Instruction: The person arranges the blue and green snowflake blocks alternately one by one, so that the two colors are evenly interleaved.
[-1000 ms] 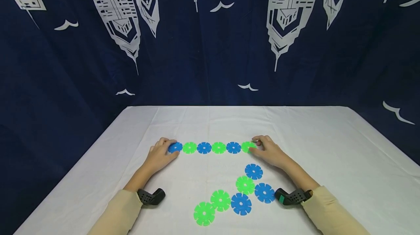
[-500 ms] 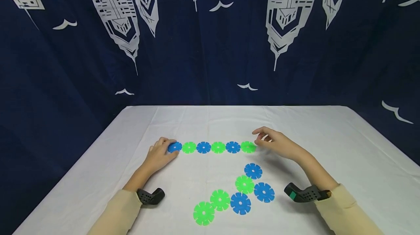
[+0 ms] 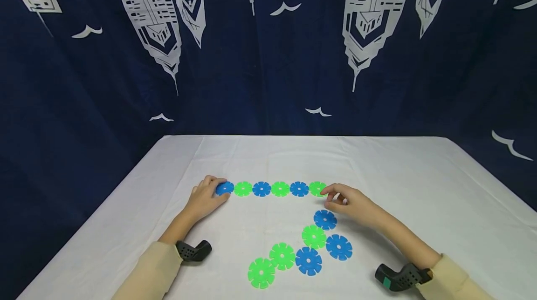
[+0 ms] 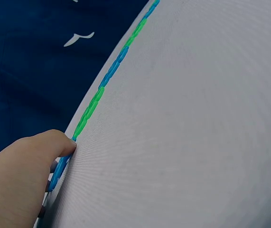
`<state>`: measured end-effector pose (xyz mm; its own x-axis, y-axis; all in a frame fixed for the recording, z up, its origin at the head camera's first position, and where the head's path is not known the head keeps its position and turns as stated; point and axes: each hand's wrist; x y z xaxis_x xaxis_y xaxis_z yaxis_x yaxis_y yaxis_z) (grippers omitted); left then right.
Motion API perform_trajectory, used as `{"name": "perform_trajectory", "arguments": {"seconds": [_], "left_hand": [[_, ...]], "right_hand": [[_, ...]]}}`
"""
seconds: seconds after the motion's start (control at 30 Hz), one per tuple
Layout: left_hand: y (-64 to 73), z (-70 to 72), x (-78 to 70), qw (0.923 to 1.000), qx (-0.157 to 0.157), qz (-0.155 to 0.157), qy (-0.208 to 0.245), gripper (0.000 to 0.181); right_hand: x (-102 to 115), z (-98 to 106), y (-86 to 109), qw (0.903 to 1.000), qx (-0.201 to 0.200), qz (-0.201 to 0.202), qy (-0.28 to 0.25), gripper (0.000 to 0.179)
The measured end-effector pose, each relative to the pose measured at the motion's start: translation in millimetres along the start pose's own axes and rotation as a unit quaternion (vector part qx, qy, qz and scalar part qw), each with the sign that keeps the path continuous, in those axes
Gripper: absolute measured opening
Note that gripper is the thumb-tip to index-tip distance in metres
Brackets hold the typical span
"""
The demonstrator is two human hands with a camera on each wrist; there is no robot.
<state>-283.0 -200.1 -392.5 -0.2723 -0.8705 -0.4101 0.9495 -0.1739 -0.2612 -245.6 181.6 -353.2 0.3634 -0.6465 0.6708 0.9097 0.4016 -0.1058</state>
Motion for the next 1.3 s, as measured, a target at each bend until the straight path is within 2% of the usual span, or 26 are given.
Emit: {"name": "perform_trajectory", "arguments": {"seconds": [0.2, 0.4, 0.57, 0.7, 1.17, 1.3], "left_hand": [[-0.4, -0.2, -0.4, 1.0, -0.004, -0.003, 0.001, 0.052], [0.5, -1.0, -0.5, 1.0, -0.001, -0.001, 0.004, 0.052], [1.0, -0.6, -0.2, 1.0, 0.0, 0.005, 0.0, 0.052], [1.0, -0.6, -0.3, 1.0, 0.0, 0.005, 0.001, 0.052], [1.3, -0.3, -0.7, 1.0, 0.0, -0.001, 0.003, 0.052], [1.2, -0.7, -0.3, 1.0, -0.001, -0.004, 0.001, 0.052]], "right_hand": [[-13, -14, 8.9, 0.9997, -0.021, -0.005, 0.01, 0.031], [-19, -19, 12.5, 0.9996, -0.005, -0.001, 0.027, 0.038], [-19, -20, 12.1, 0.9983, 0.018, 0.009, 0.055, 0.045], [-19, -20, 12.3, 0.998, 0.025, 0.0, 0.057, 0.047], [-18, -23, 13.7, 0.9972, 0.015, 0.0, 0.073, 0.041], [-15, -23, 14.1, 0.9971, 0.017, -0.011, 0.074, 0.038]]}}
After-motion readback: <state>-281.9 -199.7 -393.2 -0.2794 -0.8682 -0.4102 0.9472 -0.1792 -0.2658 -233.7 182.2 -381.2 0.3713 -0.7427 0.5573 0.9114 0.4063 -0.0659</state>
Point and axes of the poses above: each hand's wrist, its own y-axis away from the middle knuckle, its own z-axis out of the back of the hand, x = y × z, and after that the axes turned 3 degrees about -z, right-handed
